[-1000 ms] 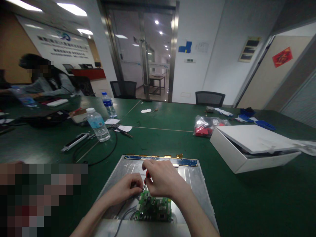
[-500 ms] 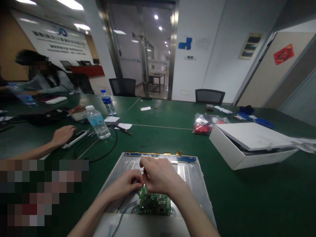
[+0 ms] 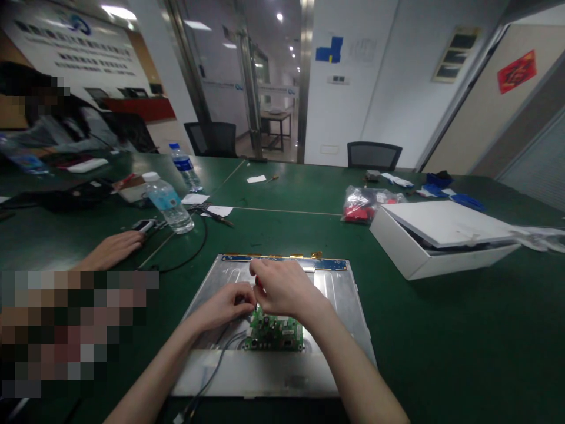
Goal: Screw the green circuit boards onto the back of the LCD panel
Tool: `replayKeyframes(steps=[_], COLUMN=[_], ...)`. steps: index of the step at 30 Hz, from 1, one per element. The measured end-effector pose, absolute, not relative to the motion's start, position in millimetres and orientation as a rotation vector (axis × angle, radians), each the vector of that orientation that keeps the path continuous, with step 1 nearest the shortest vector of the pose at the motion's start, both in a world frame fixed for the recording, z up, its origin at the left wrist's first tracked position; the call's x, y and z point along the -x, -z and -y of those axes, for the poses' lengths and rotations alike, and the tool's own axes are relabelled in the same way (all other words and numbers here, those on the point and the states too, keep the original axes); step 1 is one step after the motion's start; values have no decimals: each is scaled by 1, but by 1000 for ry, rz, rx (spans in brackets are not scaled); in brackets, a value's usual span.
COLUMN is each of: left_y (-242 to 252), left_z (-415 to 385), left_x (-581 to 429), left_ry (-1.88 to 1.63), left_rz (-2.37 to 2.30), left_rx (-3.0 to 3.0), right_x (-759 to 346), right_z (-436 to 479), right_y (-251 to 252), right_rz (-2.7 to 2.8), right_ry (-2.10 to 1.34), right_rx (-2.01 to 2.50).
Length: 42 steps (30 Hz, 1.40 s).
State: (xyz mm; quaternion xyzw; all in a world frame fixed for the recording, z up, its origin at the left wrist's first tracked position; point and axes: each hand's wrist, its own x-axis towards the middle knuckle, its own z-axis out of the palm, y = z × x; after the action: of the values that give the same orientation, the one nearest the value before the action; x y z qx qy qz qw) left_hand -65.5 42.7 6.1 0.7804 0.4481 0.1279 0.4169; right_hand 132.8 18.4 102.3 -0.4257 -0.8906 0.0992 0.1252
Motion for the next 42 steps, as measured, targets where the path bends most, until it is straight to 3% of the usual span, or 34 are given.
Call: replayKeyframes(steps=[15,42], left_y=[-4,3], left_z=[-45,-46], left_x=[67,68], left_ry=[-294,-353], left_rz=[-1107,-1087], left_rx=[-1973,-2013], right_x=[-134,-124], right_z=[-17,-13], right_y=[-104,-104], right_rz=[2594,2637], right_ry=[-313,-53], right_rx=[1244,1373])
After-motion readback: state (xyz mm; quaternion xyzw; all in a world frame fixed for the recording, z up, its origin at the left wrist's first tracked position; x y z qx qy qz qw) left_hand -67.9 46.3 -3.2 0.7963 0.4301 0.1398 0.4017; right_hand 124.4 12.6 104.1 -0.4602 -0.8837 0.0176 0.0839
